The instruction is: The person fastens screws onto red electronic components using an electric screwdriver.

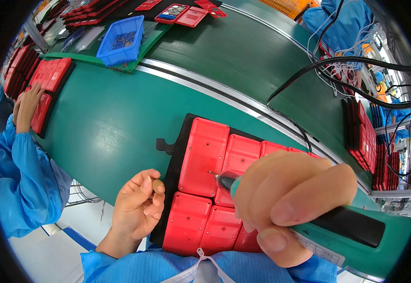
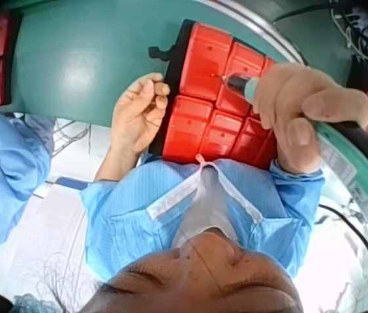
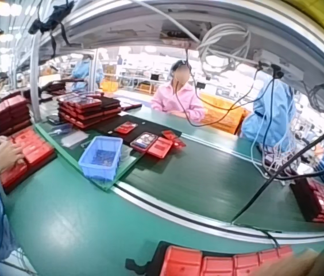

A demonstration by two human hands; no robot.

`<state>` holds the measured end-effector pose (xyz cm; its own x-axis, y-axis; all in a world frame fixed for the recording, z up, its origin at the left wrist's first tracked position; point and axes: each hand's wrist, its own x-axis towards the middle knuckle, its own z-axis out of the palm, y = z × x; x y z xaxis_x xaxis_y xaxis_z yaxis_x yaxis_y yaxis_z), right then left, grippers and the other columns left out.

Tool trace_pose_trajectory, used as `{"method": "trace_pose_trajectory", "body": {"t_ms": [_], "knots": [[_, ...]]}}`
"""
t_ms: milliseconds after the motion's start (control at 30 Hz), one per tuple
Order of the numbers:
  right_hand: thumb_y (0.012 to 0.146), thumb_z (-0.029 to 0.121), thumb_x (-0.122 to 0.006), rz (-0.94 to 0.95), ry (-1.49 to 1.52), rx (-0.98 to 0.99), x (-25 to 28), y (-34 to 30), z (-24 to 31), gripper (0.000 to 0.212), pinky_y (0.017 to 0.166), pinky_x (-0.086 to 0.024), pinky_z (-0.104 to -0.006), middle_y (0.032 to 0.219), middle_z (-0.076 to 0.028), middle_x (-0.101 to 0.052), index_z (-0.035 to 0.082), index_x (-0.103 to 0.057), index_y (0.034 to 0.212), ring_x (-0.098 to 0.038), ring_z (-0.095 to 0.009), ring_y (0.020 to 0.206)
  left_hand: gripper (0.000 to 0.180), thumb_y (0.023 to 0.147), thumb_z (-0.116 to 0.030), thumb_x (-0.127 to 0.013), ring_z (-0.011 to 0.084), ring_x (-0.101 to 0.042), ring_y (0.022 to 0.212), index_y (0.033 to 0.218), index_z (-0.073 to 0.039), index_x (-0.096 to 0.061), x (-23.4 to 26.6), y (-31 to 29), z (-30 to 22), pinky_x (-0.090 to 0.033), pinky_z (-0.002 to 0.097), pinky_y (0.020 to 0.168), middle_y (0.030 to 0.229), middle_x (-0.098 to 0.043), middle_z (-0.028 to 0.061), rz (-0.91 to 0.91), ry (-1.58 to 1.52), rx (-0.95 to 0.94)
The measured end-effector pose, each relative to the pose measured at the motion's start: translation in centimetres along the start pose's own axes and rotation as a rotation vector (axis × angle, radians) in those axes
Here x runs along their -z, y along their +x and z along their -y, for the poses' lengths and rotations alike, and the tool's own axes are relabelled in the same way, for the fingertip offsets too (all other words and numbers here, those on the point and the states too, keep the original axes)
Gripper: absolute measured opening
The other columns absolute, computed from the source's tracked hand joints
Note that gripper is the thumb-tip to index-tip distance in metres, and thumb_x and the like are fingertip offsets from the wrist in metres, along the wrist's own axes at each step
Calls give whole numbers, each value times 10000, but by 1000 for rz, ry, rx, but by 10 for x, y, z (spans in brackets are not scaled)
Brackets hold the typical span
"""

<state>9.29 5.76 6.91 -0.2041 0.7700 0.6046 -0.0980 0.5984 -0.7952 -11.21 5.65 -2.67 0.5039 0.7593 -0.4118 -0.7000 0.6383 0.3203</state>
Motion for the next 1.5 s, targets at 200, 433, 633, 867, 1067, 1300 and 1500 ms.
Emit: {"method": "trace_pose_trajectory", "body": {"t_ms": [200,433,633,867,1067,1300,1500], "knots": [[789,164,-591,1,-9,-6,0,1,0,240,358,-431,-223,530,3,-485,92,-372,855,-501,-105,393,136,880,-128,-449,107,-507,612,938,-19,-506,3,1,1,-355,159,428,787,-570,105,30,12,-5],[792,159,-582,-41,-5,-14,-1,1,-2,228,359,-430,-217,520,9,-481,95,-370,847,-497,-98,387,143,880,-128,-447,106,-481,613,938,-15,-511,4,2,1,-355,160,440,777,-544,92,24,29,-21],[794,166,-577,-25,-12,-26,0,2,-2,226,360,-431,-217,518,13,-480,97,-369,849,-496,-97,385,148,880,-126,-448,107,-476,612,941,-11,-518,5,3,2,-353,161,445,778,-544,94,33,26,-12],[796,172,-579,-96,-25,-100,-8,2,-4,231,354,-416,-224,507,14,-466,103,-364,845,-474,-97,372,173,881,-141,-452,96,-473,606,930,-2,-543,4,3,5,-342,171,463,781,-559,104,74,35,-36],[773,123,-583,-157,-35,-206,-17,8,-5,243,349,-358,-236,517,-10,-439,93,-345,816,-406,-94,362,216,889,-221,-435,93,-376,510,871,-38,-547,2,2,7,-300,178,432,675,-535,71,96,113,-18],[762,57,-572,43,-105,-148,-8,10,-7,222,395,-377,-248,528,-45,-432,76,-355,801,-407,-113,396,273,896,-278,-415,64,-371,510,807,-52,-541,-15,-6,4,-300,171,414,620,-484,17,45,36,55],[721,-17,-536,-186,142,-112,-16,0,-7,139,423,-420,-229,569,-54,-488,8,-416,786,-482,-92,455,250,879,-281,-453,53,-386,512,808,-59,-544,-28,-31,11,-298,146,408,619,-482,2,28,42,51]]}}
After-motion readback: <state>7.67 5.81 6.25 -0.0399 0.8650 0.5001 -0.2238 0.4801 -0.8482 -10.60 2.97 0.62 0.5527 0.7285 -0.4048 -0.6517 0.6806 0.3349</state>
